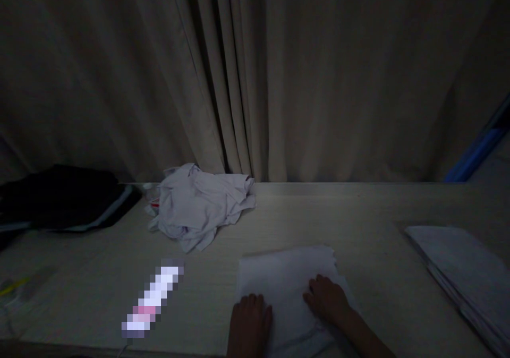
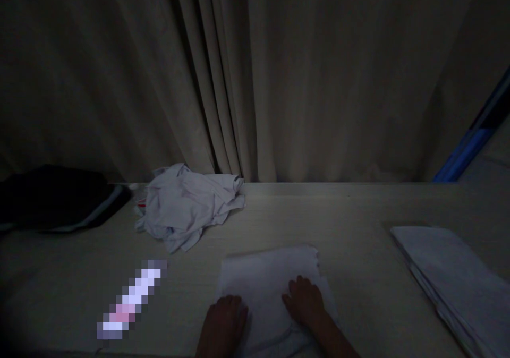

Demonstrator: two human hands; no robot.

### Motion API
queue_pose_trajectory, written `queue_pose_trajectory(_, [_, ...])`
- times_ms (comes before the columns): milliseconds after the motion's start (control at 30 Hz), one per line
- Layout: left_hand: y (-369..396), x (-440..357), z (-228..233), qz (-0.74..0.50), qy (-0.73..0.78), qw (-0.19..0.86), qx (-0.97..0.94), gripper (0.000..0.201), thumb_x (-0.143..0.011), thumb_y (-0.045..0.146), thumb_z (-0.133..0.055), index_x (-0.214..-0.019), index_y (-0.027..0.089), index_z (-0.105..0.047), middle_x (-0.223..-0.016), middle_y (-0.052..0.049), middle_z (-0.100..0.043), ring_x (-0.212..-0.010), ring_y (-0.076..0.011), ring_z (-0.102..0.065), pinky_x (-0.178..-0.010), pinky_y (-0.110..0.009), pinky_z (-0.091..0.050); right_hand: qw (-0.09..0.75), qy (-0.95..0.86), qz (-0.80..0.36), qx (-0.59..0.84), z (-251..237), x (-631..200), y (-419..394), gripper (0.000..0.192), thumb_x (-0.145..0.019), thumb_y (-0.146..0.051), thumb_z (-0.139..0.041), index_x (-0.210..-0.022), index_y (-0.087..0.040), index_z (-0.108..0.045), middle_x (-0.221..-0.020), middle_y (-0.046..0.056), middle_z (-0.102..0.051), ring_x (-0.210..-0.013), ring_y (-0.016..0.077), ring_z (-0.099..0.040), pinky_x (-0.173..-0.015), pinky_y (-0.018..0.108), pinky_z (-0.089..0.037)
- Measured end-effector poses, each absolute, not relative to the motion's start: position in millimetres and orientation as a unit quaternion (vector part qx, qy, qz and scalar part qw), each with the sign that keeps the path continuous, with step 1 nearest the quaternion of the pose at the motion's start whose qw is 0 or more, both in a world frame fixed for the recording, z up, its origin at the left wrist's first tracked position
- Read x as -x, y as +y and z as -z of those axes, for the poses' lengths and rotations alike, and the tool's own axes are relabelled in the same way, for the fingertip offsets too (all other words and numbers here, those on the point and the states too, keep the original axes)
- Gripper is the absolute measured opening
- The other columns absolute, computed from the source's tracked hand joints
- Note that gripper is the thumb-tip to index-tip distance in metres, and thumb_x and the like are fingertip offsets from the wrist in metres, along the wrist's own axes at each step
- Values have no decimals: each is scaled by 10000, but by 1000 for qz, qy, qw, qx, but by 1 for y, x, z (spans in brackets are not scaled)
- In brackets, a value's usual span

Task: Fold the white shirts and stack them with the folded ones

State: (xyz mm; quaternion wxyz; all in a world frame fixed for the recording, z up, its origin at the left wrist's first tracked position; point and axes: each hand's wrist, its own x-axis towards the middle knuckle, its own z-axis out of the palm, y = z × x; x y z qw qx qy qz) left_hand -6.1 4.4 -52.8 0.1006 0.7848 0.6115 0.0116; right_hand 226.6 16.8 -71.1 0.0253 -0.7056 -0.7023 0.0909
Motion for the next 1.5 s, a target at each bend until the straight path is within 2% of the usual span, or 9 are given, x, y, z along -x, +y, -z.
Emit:
queue_pose_trajectory(67, [28,2,53,-58,606,50,-792,453,-883,343,-288,-1188,143,-556,-1257,-147,-580,-1202,-276,-496,-1012,-455,-378,18,-695,-88,713,66,-226,21,337,-825,-387,-426,-966,-176,-647,-977,145,-665,-890,298,-628,-724,417,-475])
queue_pose_trajectory(133, [52,-2,60,-86,596,14,-798,487,-882,361,-308,-1267,126,-493,-1375,-151,-480,-1308,-295,-384,-1074,-479,-320,36,-694,-69,716,65,-224,30,387,-839,-386,-411,-1072,-157,-619,-1084,170,-642,-972,308,-607,-777,426,-472])
queue_pose_trajectory(267, [84,-5,91,-127,599,-26,-790,529,-892,411,-313,-1308,115,-451,-1410,-171,-427,-1334,-327,-337,-1086,-527,-297,131,-729,-5,672,79,-220,61,533,-892,-438,-345,-1301,-122,-475,-1417,170,-405,-1304,302,-365,-1049,450,-311])
queue_pose_trajectory(467, [97,15,133,-155,545,-46,-823,692,-847,550,-375,-1411,167,-256,-1488,-151,-294,-1386,-304,-225,-1116,-504,-257,138,-716,-22,683,126,-229,83,612,-902,-554,-257,-1394,-203,-351,-1503,125,-251,-1385,302,-185,-1111,513,-159])
queue_pose_trajectory(700, [124,9,136,-147,507,-43,-848,741,-832,579,-390,-1434,206,-173,-1514,-116,-242,-1402,-283,-185,-1133,-481,-225,135,-675,6,726,137,-252,85,646,-871,-624,-272,-1413,-272,-299,-1494,116,-284,-1372,304,-225,-1102,519,-163])
queue_pose_trajectory(867, [122,8,137,-145,505,-85,-847,735,-829,588,-390,-1422,186,-226,-1487,-138,-308,-1375,-306,-259,-1100,-493,-284,117,-688,13,716,137,-268,85,643,-876,-616,-277,-1417,-270,-290,-1478,129,-315,-1366,296,-245,-1096,495,-198])
queue_pose_trajectory(1133, [50,58,122,-128,485,-161,-850,677,-862,488,-408,-1421,153,-222,-1460,-152,-355,-1370,-302,-270,-1084,-474,-307,147,-700,79,694,124,-265,61,619,-904,-483,-337,-1402,-116,-322,-1477,203,-275,-1369,319,-221,-1099,492,-230])
queue_pose_trajectory(1333, [-14,64,107,-100,415,-142,-893,682,-868,503,-387,-1432,187,-171,-1473,-95,-343,-1368,-249,-287,-1072,-389,-322,182,-754,98,624,121,-245,-14,598,-907,-451,-371,-1435,-202,-241,-1534,115,-146,-1394,271,-158,-1117,468,-223])
queue_pose_trajectory(1500, [-22,68,120,-83,414,-172,-890,675,-861,564,-346,-1429,238,-178,-1431,-84,-416,-1302,-251,-403,-1014,-419,-375,149,-768,84,617,149,-256,-51,595,-900,-494,-378,-1424,-233,-272,-1508,117,-237,-1368,272,-245,-1101,449,-258])
